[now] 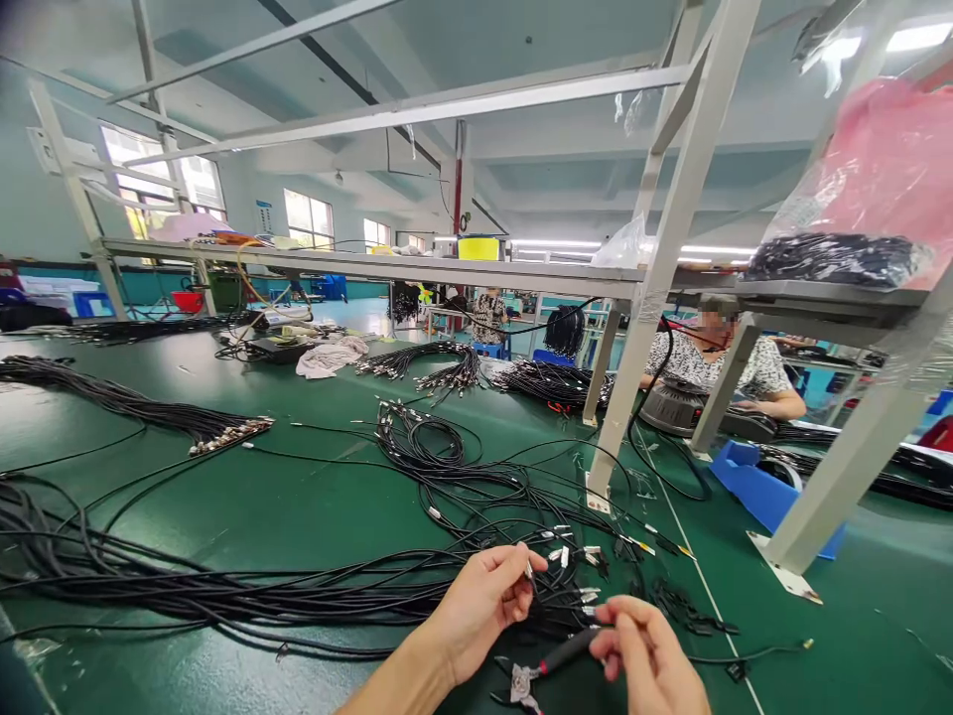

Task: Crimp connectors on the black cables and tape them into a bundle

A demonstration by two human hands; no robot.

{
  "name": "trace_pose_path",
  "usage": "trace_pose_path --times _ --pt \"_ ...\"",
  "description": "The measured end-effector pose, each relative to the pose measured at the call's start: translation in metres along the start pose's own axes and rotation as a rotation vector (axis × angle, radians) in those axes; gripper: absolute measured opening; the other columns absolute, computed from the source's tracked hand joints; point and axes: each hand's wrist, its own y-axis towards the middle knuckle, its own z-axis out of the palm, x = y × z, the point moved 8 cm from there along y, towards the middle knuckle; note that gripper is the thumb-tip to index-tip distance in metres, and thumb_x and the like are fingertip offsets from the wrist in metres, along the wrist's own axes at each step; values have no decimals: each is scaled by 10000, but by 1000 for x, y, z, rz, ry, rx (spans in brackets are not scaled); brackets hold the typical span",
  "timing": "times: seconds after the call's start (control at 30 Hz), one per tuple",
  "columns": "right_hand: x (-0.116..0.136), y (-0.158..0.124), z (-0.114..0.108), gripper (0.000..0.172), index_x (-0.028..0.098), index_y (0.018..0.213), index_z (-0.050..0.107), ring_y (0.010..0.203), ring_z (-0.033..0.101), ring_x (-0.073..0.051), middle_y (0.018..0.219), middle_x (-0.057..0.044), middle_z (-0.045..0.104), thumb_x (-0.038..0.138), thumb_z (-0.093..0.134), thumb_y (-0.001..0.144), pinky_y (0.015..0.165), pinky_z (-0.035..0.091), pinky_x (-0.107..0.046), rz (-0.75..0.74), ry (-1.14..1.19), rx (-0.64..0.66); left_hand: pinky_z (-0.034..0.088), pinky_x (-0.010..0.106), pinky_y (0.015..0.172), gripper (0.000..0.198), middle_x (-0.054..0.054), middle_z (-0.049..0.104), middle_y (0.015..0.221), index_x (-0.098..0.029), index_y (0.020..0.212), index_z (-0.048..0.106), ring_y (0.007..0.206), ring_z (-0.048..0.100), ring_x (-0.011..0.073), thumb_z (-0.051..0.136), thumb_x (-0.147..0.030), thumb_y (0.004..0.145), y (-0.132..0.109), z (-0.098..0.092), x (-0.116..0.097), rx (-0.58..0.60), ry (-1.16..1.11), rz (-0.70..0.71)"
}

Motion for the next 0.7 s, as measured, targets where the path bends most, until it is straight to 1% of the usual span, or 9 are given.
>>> trace_pose_path --times 0.07,0.1,0.17,0.23,0.3,0.4,0.5,0.6,0.7 --pt "6 -5 20 537 204 1026 638 629 607 -189 705 -37 681 694 622 809 600 524 -294 26 51 136 301 174 507 686 -50 523 577 -102 819 717 498 424 31 847 -706 520 -4 7 0 31 48 19" --pt "10 -9 29 522 207 1044 629 623 600 -179 696 -25 672 675 637 813 592 510 -287 34 78 171 307 182 513 663 -45 537 588 -105 822 720 500 428 35 851 -688 534 -5 10 -1 52 75 26" --pt "17 -15 47 509 204 980 645 620 609 -175 705 -25 670 672 679 780 570 498 -283 40 108 228 339 201 536 620 -23 577 615 -102 815 727 515 457 52 875 -637 537 -8 16 -2 102 137 36" --pt "23 -19 56 505 195 861 659 572 593 -160 668 -21 648 685 699 750 529 477 -273 38 124 251 366 217 555 586 -1 606 633 -93 793 733 535 484 69 891 -594 533 -10 21 -3 148 196 40" --pt "26 -21 57 514 187 800 661 512 553 -134 605 -2 606 699 683 758 488 445 -253 38 140 244 385 225 565 566 7 614 634 -89 806 740 547 502 81 873 -582 562 -12 24 -4 185 235 35" --pt "28 -21 52 525 186 800 667 469 515 -115 550 19 566 710 667 766 456 412 -233 41 163 206 414 234 580 537 7 613 633 -87 862 750 554 516 88 808 -571 636 -14 27 -4 225 261 28" --pt "28 -21 50 525 184 765 666 459 496 -107 522 22 551 708 692 744 453 402 -223 45 167 183 426 233 579 448 4 607 624 -82 879 753 548 516 84 747 -486 686 -14 27 -4 230 279 29" --pt "29 -22 50 516 188 759 673 459 489 -97 521 23 551 704 692 747 456 390 -211 41 149 169 423 227 554 359 13 620 614 -78 860 751 534 529 88 674 -369 665 -12 26 -2 204 271 23" --pt "29 -22 49 490 201 790 696 467 502 -99 552 15 583 690 667 780 465 398 -211 13 109 177 401 213 514 323 16 622 594 -81 803 742 509 531 86 621 -310 610 -11 25 0 171 227 9"
